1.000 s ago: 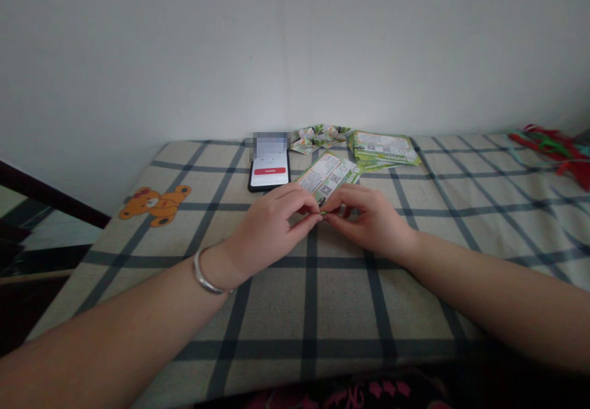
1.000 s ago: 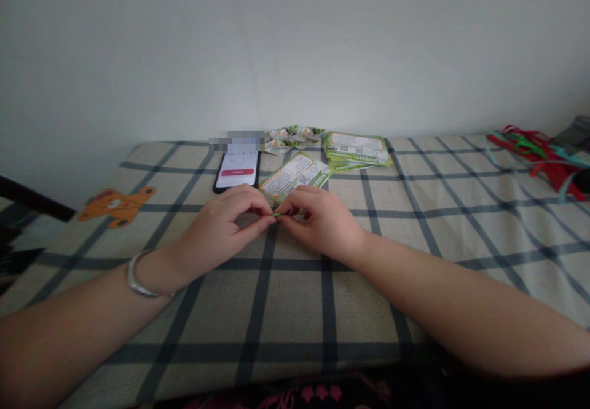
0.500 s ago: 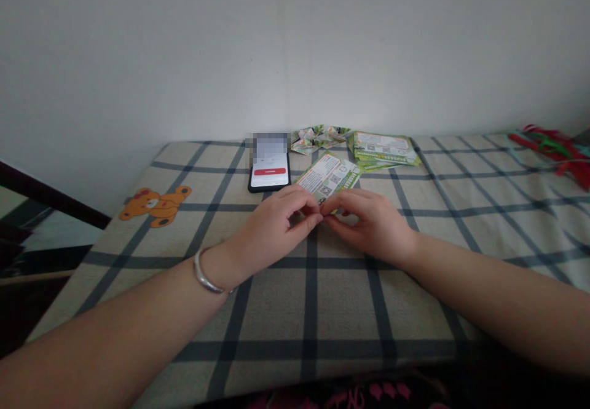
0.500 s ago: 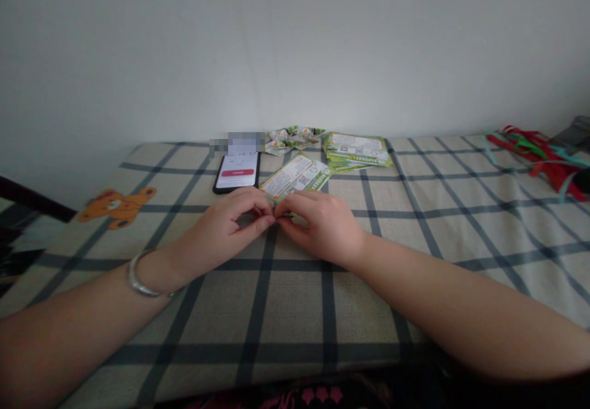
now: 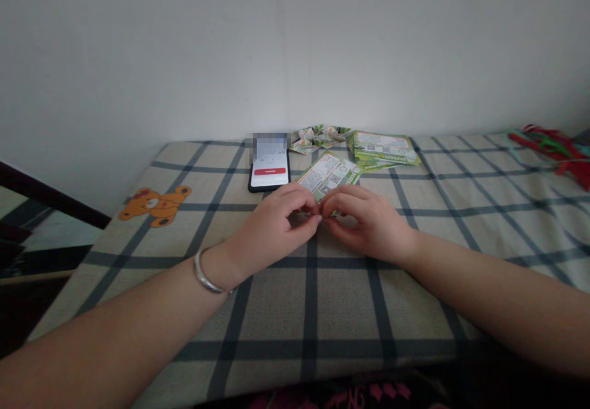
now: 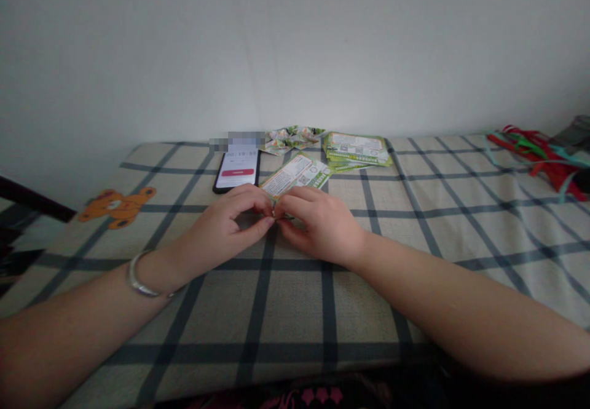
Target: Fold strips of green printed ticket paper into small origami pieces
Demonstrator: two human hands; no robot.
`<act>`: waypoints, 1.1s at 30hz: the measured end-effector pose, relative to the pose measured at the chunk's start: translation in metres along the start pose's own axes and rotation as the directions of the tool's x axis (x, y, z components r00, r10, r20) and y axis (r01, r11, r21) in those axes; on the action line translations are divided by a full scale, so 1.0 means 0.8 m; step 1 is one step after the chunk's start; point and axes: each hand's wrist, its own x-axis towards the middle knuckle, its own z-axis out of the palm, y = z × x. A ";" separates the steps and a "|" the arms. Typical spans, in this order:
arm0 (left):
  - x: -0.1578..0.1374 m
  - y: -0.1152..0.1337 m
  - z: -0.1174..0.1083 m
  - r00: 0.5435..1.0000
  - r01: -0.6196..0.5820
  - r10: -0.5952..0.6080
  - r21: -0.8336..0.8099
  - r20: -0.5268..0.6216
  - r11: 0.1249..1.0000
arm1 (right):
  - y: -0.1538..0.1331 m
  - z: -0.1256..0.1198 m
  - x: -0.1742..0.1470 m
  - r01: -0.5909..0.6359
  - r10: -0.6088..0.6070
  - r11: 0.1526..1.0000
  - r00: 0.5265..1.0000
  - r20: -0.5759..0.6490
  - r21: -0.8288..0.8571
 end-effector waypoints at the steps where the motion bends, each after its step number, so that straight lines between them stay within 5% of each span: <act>1: 0.000 0.000 0.000 1.000 0.004 -0.004 -0.001 -0.004 1.000 | 0.001 0.000 0.000 0.006 -0.006 1.000 1.000 -0.005 -0.002; 33: -0.001 -0.008 0.006 0.985 0.166 -0.171 -0.128 -0.028 0.978 | 0.003 -0.002 0.000 0.052 -0.054 0.998 0.995 -0.079 -0.035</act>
